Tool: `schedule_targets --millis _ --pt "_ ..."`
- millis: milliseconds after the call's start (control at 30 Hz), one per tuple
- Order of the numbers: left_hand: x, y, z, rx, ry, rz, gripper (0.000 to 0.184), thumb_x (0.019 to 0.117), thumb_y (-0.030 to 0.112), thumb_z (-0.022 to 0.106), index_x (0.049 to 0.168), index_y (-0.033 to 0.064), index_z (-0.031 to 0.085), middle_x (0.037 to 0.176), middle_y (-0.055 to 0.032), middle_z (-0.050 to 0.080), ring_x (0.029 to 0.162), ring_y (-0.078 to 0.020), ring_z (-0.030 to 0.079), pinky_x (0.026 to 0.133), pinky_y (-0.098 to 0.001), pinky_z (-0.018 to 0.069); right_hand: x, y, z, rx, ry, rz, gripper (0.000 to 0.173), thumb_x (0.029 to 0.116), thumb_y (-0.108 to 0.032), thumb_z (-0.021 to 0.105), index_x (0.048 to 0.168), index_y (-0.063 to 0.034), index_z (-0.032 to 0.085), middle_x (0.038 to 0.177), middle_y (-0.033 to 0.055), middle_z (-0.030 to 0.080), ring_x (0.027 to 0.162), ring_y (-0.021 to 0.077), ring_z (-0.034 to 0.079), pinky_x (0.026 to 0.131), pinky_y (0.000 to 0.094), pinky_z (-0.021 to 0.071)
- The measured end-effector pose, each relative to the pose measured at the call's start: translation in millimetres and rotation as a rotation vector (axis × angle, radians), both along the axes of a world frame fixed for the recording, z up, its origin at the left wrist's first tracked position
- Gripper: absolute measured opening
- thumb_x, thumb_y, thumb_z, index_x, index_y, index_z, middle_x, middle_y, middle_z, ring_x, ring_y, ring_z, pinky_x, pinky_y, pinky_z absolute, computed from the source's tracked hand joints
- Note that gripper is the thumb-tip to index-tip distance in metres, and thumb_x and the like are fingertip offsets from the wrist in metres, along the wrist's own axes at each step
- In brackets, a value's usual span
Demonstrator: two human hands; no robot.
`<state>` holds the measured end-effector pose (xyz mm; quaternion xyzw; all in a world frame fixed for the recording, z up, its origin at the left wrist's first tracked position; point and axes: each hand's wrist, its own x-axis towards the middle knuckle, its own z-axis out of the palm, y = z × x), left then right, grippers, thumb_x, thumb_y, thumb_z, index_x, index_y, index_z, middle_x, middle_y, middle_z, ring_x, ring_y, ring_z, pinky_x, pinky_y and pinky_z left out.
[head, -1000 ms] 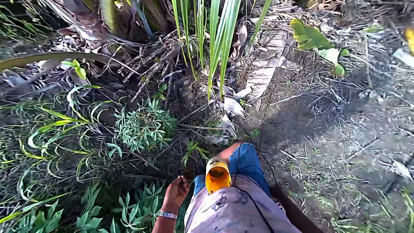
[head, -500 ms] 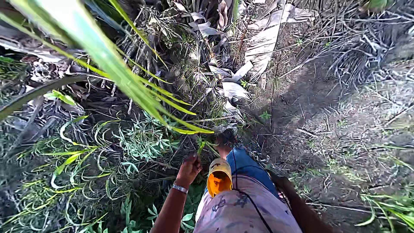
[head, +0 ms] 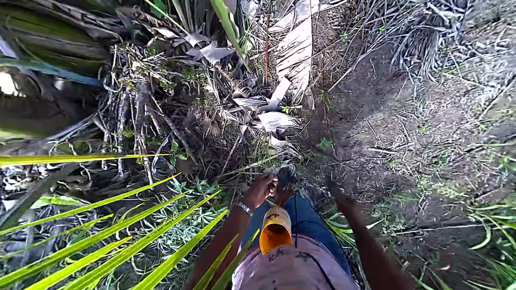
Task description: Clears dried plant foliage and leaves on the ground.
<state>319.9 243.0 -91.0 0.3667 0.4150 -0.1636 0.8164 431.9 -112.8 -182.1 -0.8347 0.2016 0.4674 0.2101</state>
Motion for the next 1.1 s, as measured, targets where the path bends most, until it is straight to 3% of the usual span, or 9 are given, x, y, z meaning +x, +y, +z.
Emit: schedule_targets --millis 133,300,500,600,700,833,933,1033,1100 --pt "6.4 -6.2 -20.4 0.002 0.089 -0.128 0.024 0.1099 0.016 0.038 0.104 0.0064 0.059 0.078 0.0006 0.059 0.058 -0.0082 0.054 0.054 -0.0229 0.0478 -9.5 11.3 -32.6 0.009 -0.048 -0.026 0.049 0.0986 -0.034 0.069 0.133 0.0000 0.062 0.110 0.0274 0.071 0.095 0.0424 0.073 0.086 0.0619 0.0584" --pt "-2.9 -9.9 -52.6 -0.041 0.218 -0.292 0.021 0.1098 0.015 0.041 0.106 0.0052 0.059 0.079 0.0004 0.058 0.058 -0.0080 0.053 0.055 -0.0231 0.0474 -27.2 46.1 -63.9 -0.045 -0.064 -0.041 0.049 0.1002 -0.035 0.067 0.139 -0.0057 0.061 0.125 0.0288 0.067 0.116 0.0483 0.065 0.099 0.0683 0.0486" --pt "-16.2 10.1 -118.2 -0.133 0.191 -0.474 0.022 0.1101 0.018 0.040 0.104 0.0078 0.058 0.080 0.0018 0.060 0.060 -0.0068 0.054 0.056 -0.0221 0.0478 -46.1 60.4 -116.8 -0.090 -0.049 -0.045 0.062 0.0857 -0.017 0.080 0.144 -0.0114 0.060 0.124 0.0301 0.067 0.111 0.0504 0.066 0.092 0.0721 0.0504" --pt "-22.2 29.5 -159.6 -0.183 0.128 -0.555 0.022 0.1097 0.020 0.040 0.105 0.0095 0.059 0.082 0.0028 0.060 0.062 -0.0063 0.054 0.057 -0.0219 0.0478 -54.0 71.9 -134.9 -0.126 0.012 0.011 0.074 0.0873 -0.020 0.081 0.154 -0.0147 0.048 0.123 0.0319 0.066 0.105 0.0515 0.068 0.088 0.0718 0.0540" --pt "-35.9 58.9 -179.0 -0.155 0.093 -0.627 0.024 0.1103 0.022 0.039 0.108 0.0082 0.058 0.083 0.0031 0.057 0.064 -0.0057 0.053 0.058 -0.0216 0.0466 -71.5 102.7 -102.5 -0.174 -0.004 0.059 0.069 0.0954 -0.020 0.073 0.158 -0.0128 0.043 0.128 0.0343 0.064 0.116 0.0562 0.062 0.097 0.0755 0.0458" --pt "-49.4 111.7 -193.7 -0.077 0.131 -0.558 0.027 0.1104 0.020 0.038 0.110 0.0038 0.060 0.084 0.0023 0.057 0.065 -0.0060 0.052 0.060 -0.0222 0.0469 -109.0 135.3 -24.8 -0.097 -0.231 0.070 0.064 0.0917 -0.017 0.076 0.151 -0.0100 0.053 0.112 0.0335 0.070 0.097 0.0562 0.068 0.084 0.0781 0.0484" --pt "-80.5 143.7 -223.4 -0.051 0.195 -0.417 0.026 0.1100 0.020 0.039 0.113 0.0060 0.061 0.084 0.0024 0.060 0.063 -0.0065 0.054 0.058 -0.0220 0.0481 -130.6 152.4 5.2 0.153 -0.408 0.124 0.064 0.0840 -0.017 0.077 0.143 -0.0007 0.059 0.115 0.0259 0.073 0.092 0.0393 0.074 0.082 0.0632 0.0578" --pt "-96.5 166.6 -243.9 0.005 0.264 -0.276 0.025 0.1101 0.019 0.040 0.112 0.0059 0.061 0.087 0.0001 0.063 0.065 -0.0086 0.057 0.059 -0.0240 0.0506 -121.8 182.3 2.0 0.319 -0.424 0.205 0.059 0.0874 -0.027 0.075 0.139 -0.0001 0.063 0.123 0.0196 0.073 0.104 0.0297 0.074 0.092 0.0521 0.0593" --pt "-99.4 177.8 -253.2 0.036 0.287 -0.228 0.025 0.1106 0.018 0.039 0.110 0.0050 0.061 0.086 -0.0004 0.062 0.064 -0.0086 0.057 0.059 -0.0237 0.0508 -108.9 212.6 -11.2 0.382 -0.411 0.286 0.056 0.0891 -0.033 0.072 0.137 -0.0034 0.066 0.122 0.0147 0.074 0.105 0.0249 0.074 0.091 0.0488 0.0608"
